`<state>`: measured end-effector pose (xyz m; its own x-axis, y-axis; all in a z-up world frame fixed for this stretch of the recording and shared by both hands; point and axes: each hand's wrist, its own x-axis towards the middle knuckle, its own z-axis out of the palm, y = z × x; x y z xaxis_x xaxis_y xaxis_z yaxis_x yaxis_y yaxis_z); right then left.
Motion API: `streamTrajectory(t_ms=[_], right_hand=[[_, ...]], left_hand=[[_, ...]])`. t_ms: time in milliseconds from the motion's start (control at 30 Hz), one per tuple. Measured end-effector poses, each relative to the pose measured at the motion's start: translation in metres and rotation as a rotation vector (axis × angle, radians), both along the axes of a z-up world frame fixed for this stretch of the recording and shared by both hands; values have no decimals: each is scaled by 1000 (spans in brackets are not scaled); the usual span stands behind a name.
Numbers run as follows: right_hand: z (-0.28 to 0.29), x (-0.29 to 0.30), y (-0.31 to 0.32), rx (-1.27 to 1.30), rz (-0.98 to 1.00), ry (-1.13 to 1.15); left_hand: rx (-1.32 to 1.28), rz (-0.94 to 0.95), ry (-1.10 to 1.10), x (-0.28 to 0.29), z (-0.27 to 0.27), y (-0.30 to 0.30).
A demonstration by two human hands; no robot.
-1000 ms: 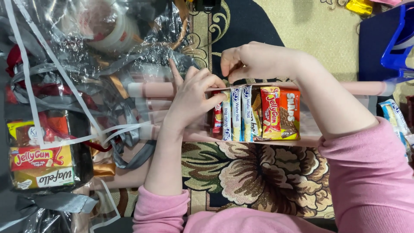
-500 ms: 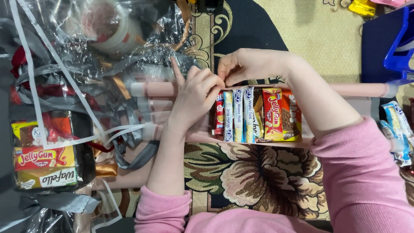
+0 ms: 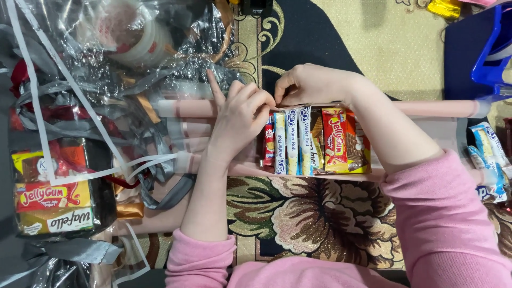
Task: Arranging various snack bars and candies on a decorative film and wrapping them into a bundle.
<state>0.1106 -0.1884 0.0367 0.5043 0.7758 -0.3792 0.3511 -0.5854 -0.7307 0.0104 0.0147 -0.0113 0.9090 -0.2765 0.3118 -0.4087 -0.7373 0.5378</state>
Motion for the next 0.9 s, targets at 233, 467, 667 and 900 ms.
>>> streamTrajectory(t_ms=[233,467,667,900], right_hand=[[39,-28,-46,47,-244,62],[21,-45,-56,72,-262,-144],[7,-52,-59,131,-326,-170],[-5,-60,-66,206,-375,-253]], left_hand=[[-53,-57,2,-8,13,-12],[-26,-36,-64,-8,14,-24],[-24,-84,-102,-13,15,-45],[16,-121,-123,-13,12,-45]])
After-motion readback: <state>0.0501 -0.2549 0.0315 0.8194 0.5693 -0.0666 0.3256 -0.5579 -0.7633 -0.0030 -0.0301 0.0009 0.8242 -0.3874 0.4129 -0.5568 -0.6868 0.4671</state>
